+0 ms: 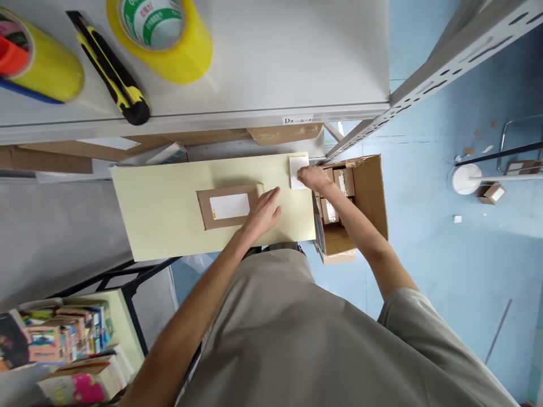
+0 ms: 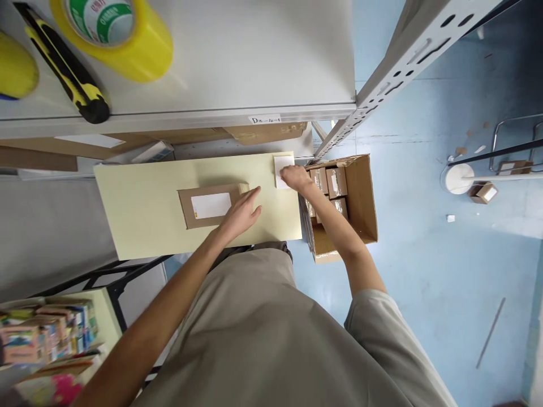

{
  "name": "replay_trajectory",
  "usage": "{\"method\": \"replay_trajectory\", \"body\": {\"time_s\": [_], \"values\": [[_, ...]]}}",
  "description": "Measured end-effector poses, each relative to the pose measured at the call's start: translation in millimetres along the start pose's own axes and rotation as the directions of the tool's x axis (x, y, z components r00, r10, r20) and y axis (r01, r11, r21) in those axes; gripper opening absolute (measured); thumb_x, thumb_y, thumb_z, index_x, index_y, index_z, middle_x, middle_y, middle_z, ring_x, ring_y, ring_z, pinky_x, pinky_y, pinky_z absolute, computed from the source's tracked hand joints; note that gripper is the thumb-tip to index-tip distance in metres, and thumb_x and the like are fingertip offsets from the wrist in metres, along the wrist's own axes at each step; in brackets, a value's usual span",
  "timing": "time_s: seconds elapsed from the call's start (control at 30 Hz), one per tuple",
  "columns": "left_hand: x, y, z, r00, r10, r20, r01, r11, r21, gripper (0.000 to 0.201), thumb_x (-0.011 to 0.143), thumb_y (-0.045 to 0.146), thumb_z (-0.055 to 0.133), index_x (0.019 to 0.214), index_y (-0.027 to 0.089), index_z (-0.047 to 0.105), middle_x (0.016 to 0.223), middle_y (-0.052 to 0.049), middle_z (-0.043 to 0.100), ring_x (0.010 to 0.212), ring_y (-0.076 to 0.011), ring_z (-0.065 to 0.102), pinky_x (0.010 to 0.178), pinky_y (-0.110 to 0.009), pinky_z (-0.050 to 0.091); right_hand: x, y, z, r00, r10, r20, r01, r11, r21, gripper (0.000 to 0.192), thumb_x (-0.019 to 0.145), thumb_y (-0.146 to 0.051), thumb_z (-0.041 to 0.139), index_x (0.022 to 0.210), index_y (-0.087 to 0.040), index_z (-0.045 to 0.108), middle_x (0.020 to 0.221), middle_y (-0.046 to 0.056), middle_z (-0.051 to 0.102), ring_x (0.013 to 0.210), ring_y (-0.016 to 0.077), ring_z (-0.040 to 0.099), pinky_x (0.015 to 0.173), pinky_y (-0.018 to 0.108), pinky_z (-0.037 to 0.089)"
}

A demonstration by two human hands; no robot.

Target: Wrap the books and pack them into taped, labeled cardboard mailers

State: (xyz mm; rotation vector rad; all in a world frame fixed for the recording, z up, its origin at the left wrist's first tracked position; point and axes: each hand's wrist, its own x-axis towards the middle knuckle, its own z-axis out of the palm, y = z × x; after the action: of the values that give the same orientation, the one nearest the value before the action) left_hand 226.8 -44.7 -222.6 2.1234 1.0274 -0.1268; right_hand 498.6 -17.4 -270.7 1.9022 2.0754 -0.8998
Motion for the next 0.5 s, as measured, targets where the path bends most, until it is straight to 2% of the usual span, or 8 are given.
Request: {"method": "replay_trajectory", "body": {"time_s": [0.03, 0.1, 0.17, 0.27, 0.4, 0.5], "values": [[14, 1, 0.8, 0.999, 0.017, 0.044, -0.019, 0.999, 0.031, 0.069, 0.112, 0.024, 0.05, 0.18, 0.01, 0.043, 0.185, -0.02, 0.05, 0.173, -0.0324, 0.047, 0.146, -0.05, 0.036, 6, 2, -10, 0.999, 0.016, -0.032, -0.016, 1.0, -0.005, 0.03, 0.116, -0.022, 0.06, 0.124, -0.009, 0.086, 0.13, 0.025, 0.087, 0.123, 0.0355, 0.084, 0.115, 0.048, 0.062], [47, 6, 2.2, 0.988, 0.039, 0.149, -0.054, 0.993, 0.102, 0.073, 0.109, 0.02, 0.051, 0.18, 0.009, 0.042, 0.188, -0.021, 0.044, 0.176, -0.0338, 0.042, 0.148, -0.051, 0.031, 21, 8, -30, 0.991, 0.025, -0.133, -0.026, 1.0, -0.011, 0.035, 0.117, -0.024, 0.055, 0.126, -0.008, 0.085, 0.128, 0.026, 0.087, 0.122, 0.0383, 0.083, 0.113, 0.053, 0.061], [80, 11, 3.0, 0.972, 0.0, 0.236, -0.04, 0.985, 0.167, 0.078, 0.105, 0.016, 0.054, 0.181, 0.007, 0.04, 0.19, -0.023, 0.038, 0.177, -0.0373, 0.038, 0.146, -0.053, 0.032, 36, 14, -48, 0.968, 0.038, -0.249, -0.037, 0.999, 0.008, 0.039, 0.118, -0.024, 0.05, 0.128, -0.008, 0.083, 0.128, 0.027, 0.086, 0.123, 0.0414, 0.081, 0.112, 0.059, 0.06], [119, 17, 3.1, 0.953, -0.071, 0.296, 0.003, 0.975, 0.224, 0.084, 0.102, 0.016, 0.059, 0.183, 0.007, 0.037, 0.195, -0.024, 0.026, 0.179, -0.0407, 0.031, 0.144, -0.055, 0.035, 52, 20, -65, 0.93, 0.059, -0.364, -0.039, 0.997, 0.061, 0.043, 0.119, -0.025, 0.043, 0.129, -0.006, 0.08, 0.124, 0.028, 0.085, 0.122, 0.0421, 0.08, 0.112, 0.061, 0.058], [146, 18, 4.0, 0.925, -0.173, 0.337, 0.091, 0.965, 0.247, 0.091, 0.101, 0.022, 0.068, 0.184, 0.006, 0.033, 0.198, -0.025, 0.007, 0.178, -0.0471, 0.03, 0.14, -0.057, 0.039, 56, 21, -68, 0.908, 0.045, -0.417, -0.019, 0.998, 0.068, 0.048, 0.121, -0.029, 0.037, 0.134, -0.01, 0.078, 0.12, 0.024, 0.085, 0.122, 0.0381, 0.077, 0.113, 0.057, 0.058], [155, 13, 6.0, 0.917, -0.193, 0.35, 0.108, 0.963, 0.248, 0.095, 0.1, 0.028, 0.071, 0.185, 0.008, 0.032, 0.198, -0.025, 0.002, 0.175, -0.0509, 0.033, 0.138, -0.061, 0.041, 51, 19, -65, 0.912, 0.05, -0.406, -0.04, 0.999, 0.035, 0.047, 0.12, -0.026, 0.036, 0.131, -0.013, 0.079, 0.125, 0.023, 0.085, 0.118, 0.035, 0.077, 0.111, 0.053, 0.059]]}}
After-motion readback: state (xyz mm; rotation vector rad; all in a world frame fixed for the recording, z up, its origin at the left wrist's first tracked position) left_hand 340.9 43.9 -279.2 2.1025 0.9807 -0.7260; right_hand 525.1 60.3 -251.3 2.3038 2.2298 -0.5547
